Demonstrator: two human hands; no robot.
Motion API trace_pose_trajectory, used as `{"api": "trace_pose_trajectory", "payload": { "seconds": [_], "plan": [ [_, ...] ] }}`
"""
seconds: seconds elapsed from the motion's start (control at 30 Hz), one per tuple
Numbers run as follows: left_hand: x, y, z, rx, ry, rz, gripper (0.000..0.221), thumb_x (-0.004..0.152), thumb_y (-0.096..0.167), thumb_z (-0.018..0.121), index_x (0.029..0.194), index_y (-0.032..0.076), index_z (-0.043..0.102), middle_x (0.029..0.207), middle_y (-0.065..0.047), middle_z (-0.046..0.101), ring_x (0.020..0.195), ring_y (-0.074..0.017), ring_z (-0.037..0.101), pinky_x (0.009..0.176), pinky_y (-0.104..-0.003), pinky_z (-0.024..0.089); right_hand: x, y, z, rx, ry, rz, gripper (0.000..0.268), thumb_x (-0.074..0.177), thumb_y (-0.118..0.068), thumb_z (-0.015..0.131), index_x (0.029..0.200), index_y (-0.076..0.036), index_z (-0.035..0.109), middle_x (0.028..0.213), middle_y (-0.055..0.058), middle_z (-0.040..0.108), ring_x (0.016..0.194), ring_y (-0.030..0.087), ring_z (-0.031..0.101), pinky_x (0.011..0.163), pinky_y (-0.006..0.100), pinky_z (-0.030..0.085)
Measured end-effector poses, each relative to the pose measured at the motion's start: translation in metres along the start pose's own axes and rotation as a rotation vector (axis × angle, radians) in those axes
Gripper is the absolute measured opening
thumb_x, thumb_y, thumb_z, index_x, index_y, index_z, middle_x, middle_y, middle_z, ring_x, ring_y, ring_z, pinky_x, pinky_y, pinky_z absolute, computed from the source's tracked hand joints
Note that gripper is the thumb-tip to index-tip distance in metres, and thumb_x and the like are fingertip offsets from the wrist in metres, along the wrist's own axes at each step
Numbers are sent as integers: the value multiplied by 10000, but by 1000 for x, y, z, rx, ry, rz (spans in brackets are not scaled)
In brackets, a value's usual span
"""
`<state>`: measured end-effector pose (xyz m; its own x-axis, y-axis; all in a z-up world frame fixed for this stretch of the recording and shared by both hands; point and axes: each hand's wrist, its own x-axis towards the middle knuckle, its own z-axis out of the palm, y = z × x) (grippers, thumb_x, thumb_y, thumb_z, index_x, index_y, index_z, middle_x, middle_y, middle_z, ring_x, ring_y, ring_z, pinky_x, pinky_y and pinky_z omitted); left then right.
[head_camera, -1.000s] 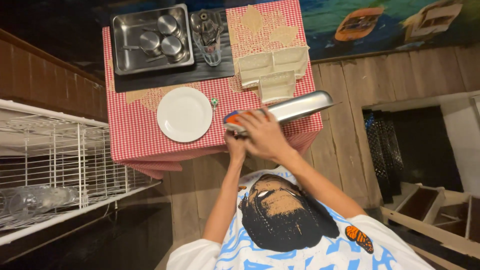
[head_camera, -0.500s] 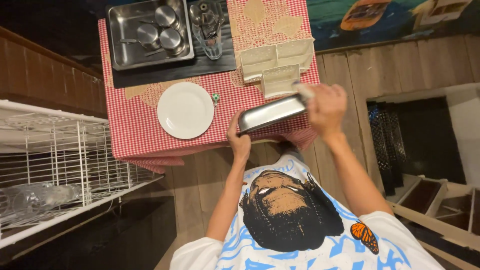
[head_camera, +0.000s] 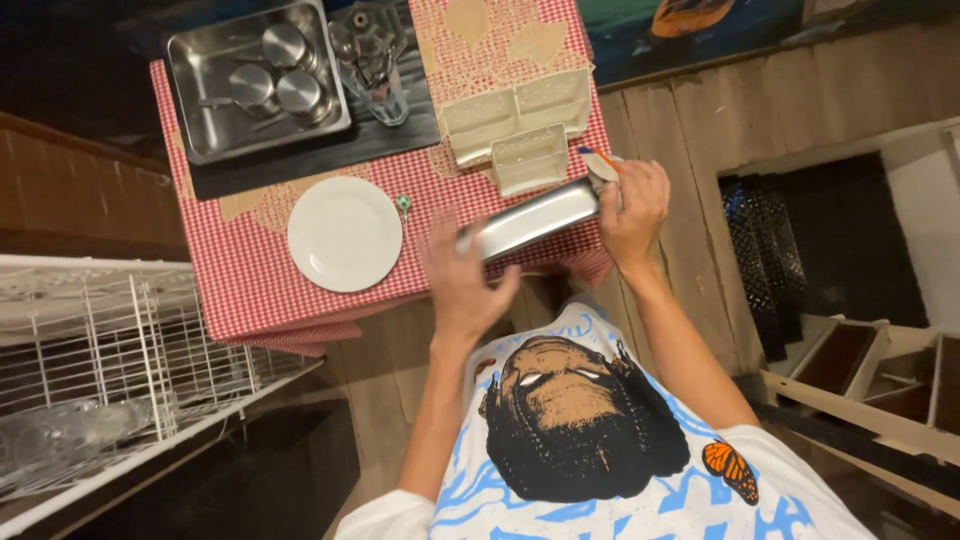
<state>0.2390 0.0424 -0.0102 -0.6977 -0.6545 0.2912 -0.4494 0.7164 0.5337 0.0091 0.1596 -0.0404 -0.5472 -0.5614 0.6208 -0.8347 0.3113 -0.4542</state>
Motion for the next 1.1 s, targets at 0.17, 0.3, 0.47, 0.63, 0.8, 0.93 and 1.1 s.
{"api": "trace_pose_trajectory", "payload": {
  "seconds": [0.17,0.3,0.47,0.63,0.8,0.93,1.1],
  "plan": [
    [39,47,36,76,-230,92,890,797,389,812,1522,80,399,1557,-260,359,1429,-492,335,1156,-710,215,-1,13,9,32,-10,-21,237,970,-87,600,1164,8,695,1146,172,706,1155,357,639,1072,503,431],
    [64,63,78,214,-253,80,849,743,315,834,1473,105,454,1450,-245,494,1301,-472,464,1076,-677,313,-3,24,11,63,-67,-23,237,1001,-82,575,1178,28,688,1174,185,713,1162,355,659,1040,476,442],
    [64,61,91,240,-169,62,778,747,160,814,1473,139,536,1220,-134,642,1126,-335,603,1071,-552,421,-4,28,5,154,-87,19,258,1033,-95,541,1207,29,685,1183,201,708,1144,373,656,1011,476,472],
    [62,58,80,269,-60,91,737,720,124,803,1419,172,572,1174,-120,657,1106,-330,616,1045,-538,436,-8,43,8,381,-149,355,291,1104,-185,480,1160,19,681,1001,190,654,964,314,606,870,421,498],
    [61,58,41,107,2,100,683,718,8,730,1378,159,644,1165,-109,691,1084,-305,645,1005,-450,486,19,30,-16,1009,7,660,342,1140,-317,422,1056,-40,604,957,20,612,895,127,557,806,298,494],
    [56,51,18,-118,140,45,695,662,-87,602,1324,108,673,1150,-112,722,1090,-315,661,1018,-421,507,44,31,-30,1099,3,675,331,1134,-314,437,1106,-37,616,994,15,633,911,128,567,817,300,495],
    [44,34,46,-488,335,-35,475,810,-53,655,1269,69,661,1159,-136,715,1046,-309,698,930,-384,542,61,-14,-54,562,-354,131,286,1081,-225,532,1252,-41,670,1132,112,704,1056,278,650,952,388,518]
  ]
}}
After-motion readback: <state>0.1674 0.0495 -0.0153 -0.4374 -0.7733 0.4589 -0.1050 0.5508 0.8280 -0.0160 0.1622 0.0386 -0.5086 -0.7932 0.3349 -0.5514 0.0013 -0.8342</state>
